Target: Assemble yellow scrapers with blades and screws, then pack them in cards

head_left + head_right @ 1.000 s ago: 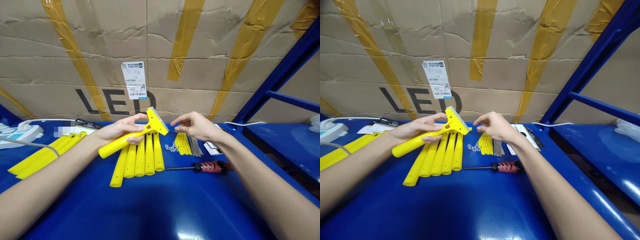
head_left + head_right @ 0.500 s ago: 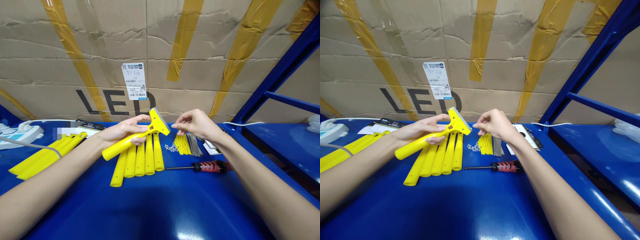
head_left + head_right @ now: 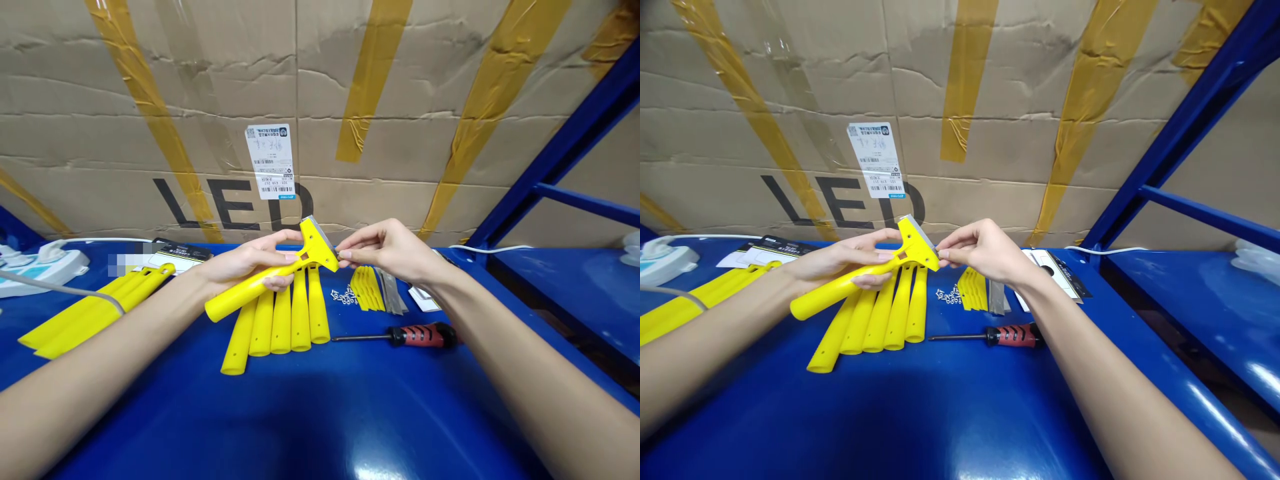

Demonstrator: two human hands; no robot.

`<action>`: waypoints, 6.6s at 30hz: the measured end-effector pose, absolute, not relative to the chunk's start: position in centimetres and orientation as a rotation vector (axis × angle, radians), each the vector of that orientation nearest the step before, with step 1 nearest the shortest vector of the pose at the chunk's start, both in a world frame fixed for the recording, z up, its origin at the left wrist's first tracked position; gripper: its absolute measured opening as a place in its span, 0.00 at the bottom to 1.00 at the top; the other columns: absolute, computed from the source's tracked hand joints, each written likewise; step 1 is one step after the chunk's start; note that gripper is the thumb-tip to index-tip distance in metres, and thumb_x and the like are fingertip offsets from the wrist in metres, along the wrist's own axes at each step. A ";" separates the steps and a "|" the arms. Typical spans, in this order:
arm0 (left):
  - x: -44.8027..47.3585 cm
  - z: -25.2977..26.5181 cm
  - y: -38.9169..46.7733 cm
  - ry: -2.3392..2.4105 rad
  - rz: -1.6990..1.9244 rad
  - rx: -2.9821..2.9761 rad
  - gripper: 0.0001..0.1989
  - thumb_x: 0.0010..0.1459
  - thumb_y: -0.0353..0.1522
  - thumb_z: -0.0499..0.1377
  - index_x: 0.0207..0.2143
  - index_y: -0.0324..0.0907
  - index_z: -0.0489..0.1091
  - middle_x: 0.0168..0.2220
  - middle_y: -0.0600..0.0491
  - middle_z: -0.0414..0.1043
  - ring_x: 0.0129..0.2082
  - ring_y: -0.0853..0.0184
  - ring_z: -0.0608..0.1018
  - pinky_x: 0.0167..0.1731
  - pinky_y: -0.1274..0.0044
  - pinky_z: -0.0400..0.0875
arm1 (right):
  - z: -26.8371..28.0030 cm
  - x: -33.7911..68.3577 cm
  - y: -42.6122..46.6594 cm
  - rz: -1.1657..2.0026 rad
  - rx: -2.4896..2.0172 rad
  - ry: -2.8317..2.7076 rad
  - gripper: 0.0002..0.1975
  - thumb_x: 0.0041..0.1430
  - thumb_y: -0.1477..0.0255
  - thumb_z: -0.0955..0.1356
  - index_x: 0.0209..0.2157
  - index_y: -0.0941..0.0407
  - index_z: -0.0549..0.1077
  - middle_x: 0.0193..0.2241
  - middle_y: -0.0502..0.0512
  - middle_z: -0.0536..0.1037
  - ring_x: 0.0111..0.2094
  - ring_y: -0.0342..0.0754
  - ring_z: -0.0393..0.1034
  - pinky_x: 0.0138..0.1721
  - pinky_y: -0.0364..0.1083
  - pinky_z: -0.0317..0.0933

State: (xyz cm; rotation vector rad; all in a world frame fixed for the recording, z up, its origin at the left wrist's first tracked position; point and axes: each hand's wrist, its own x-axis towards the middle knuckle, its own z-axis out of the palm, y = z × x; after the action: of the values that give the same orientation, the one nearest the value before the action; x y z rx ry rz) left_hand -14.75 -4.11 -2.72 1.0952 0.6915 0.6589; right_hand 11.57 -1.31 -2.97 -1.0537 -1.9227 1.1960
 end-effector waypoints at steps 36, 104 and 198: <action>-14.1 -2.8 -5.0 0.675 0.491 1.237 0.13 0.65 0.27 0.59 0.50 0.45 0.62 0.31 0.58 0.66 0.22 0.78 0.66 0.24 0.83 0.60 | -3.6 9.7 -2.0 0.973 -0.859 -1.851 0.20 0.46 0.65 0.80 0.37 0.57 0.73 0.32 0.49 0.73 0.31 0.44 0.65 0.34 0.47 0.62; -14.9 -3.0 -3.8 0.816 0.709 1.004 0.20 0.62 0.21 0.59 0.55 0.41 0.64 0.33 0.50 0.71 0.22 0.76 0.69 0.22 0.83 0.64 | -4.5 10.3 -1.5 0.526 -1.211 -2.467 0.10 0.49 0.79 0.70 0.33 0.56 0.83 0.28 0.52 0.84 0.28 0.48 0.77 0.33 0.46 0.67; -14.6 -3.3 -4.7 0.609 0.677 1.031 0.18 0.65 0.24 0.57 0.55 0.44 0.63 0.30 0.54 0.72 0.18 0.77 0.70 0.20 0.84 0.61 | -5.3 10.0 -1.1 1.369 -1.020 -1.636 0.15 0.38 0.66 0.82 0.28 0.55 0.80 0.28 0.50 0.77 0.29 0.43 0.68 0.33 0.47 0.64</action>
State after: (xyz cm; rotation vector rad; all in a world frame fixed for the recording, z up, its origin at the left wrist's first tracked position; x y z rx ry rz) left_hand -14.57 -4.69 -3.35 1.0311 0.6087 0.6768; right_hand 9.98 -1.07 -5.28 -1.0200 -1.6359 1.3689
